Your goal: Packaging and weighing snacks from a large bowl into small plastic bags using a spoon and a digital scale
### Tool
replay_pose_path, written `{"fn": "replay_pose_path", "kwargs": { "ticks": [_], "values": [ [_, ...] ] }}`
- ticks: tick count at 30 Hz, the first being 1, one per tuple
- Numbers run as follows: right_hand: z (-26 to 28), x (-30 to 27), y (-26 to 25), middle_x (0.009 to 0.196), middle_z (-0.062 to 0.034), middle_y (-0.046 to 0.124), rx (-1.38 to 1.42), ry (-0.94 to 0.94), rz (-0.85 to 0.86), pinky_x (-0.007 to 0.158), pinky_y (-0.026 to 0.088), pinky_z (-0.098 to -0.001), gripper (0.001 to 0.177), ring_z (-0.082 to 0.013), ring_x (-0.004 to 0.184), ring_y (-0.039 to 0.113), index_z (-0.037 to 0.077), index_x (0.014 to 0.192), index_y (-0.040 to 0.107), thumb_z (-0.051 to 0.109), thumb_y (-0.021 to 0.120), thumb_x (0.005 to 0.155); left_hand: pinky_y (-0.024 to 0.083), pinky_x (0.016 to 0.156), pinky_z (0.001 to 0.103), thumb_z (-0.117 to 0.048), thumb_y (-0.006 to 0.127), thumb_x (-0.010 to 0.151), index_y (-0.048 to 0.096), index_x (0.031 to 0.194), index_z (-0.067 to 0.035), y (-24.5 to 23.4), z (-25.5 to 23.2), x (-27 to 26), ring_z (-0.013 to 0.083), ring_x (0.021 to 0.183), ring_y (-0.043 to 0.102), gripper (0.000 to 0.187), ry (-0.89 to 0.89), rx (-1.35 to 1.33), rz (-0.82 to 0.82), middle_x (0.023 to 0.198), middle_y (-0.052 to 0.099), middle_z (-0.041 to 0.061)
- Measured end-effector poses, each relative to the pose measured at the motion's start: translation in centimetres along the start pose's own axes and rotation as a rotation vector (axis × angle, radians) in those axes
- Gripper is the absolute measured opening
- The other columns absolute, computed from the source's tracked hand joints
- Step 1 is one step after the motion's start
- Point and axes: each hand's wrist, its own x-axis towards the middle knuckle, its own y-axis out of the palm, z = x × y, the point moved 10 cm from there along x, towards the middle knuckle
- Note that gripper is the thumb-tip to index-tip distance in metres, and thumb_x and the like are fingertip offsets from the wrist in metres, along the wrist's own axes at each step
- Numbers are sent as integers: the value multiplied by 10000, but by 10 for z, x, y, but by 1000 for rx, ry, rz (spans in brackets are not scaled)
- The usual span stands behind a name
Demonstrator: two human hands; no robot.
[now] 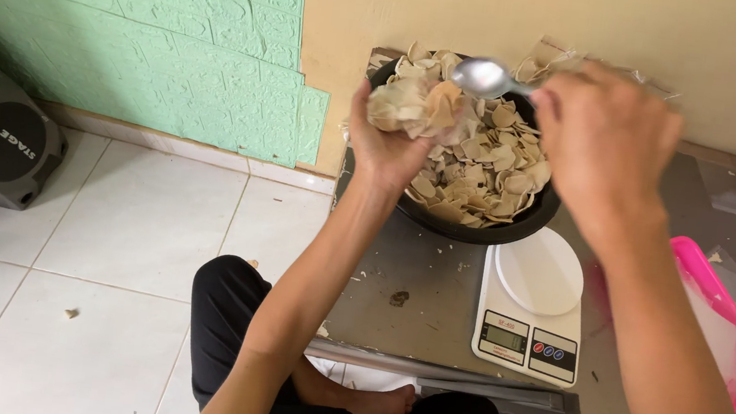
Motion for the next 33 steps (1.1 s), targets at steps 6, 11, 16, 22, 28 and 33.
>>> {"fn": "replay_pose_path", "kwargs": {
  "ticks": [6,11,16,22,28,33],
  "values": [
    [-69,-30,136,783,-104,751,-174,162,372,672,557,-494,240,-376,825,771,190,882,810,346,644,957,452,1012,693,-534,676,895,484,1334,-19,39,0,-55,368,1136,640,703,-46,2,-7,1234,613,177],
    [-51,-44,182,823,-117,759,16,169,423,720,559,-517,172,-424,830,751,203,869,800,293,658,908,475,1034,666,-482,718,847,493,1309,1,32,-11,-60,392,1146,647,706,13,0,-41,1222,636,172],
    [-33,-46,197,828,-104,742,251,215,347,718,568,-520,145,-436,789,729,195,885,785,260,674,952,483,1024,666,-492,721,832,495,1305,-6,26,-17,-58,371,1137,661,715,13,19,-63,1210,653,144],
    [-15,-46,200,754,-115,730,559,333,300,662,565,-491,138,-420,758,717,139,933,793,226,701,986,494,1043,631,-486,714,832,491,1328,-2,26,-26,-62,368,1158,654,728,58,43,-76,1226,649,147],
    [1,-35,212,819,-120,756,525,341,283,748,573,-531,155,-422,828,725,152,956,807,234,681,995,515,1041,602,-464,722,826,492,1327,0,12,-39,-48,383,1166,653,721,75,13,-73,1228,650,149],
    [7,-42,202,834,-110,763,672,389,298,781,564,-547,137,-408,896,721,178,986,808,273,710,971,524,1019,598,-489,703,834,484,1342,-6,14,-44,-56,373,1157,656,734,79,45,-91,1238,643,144]
  ]
}}
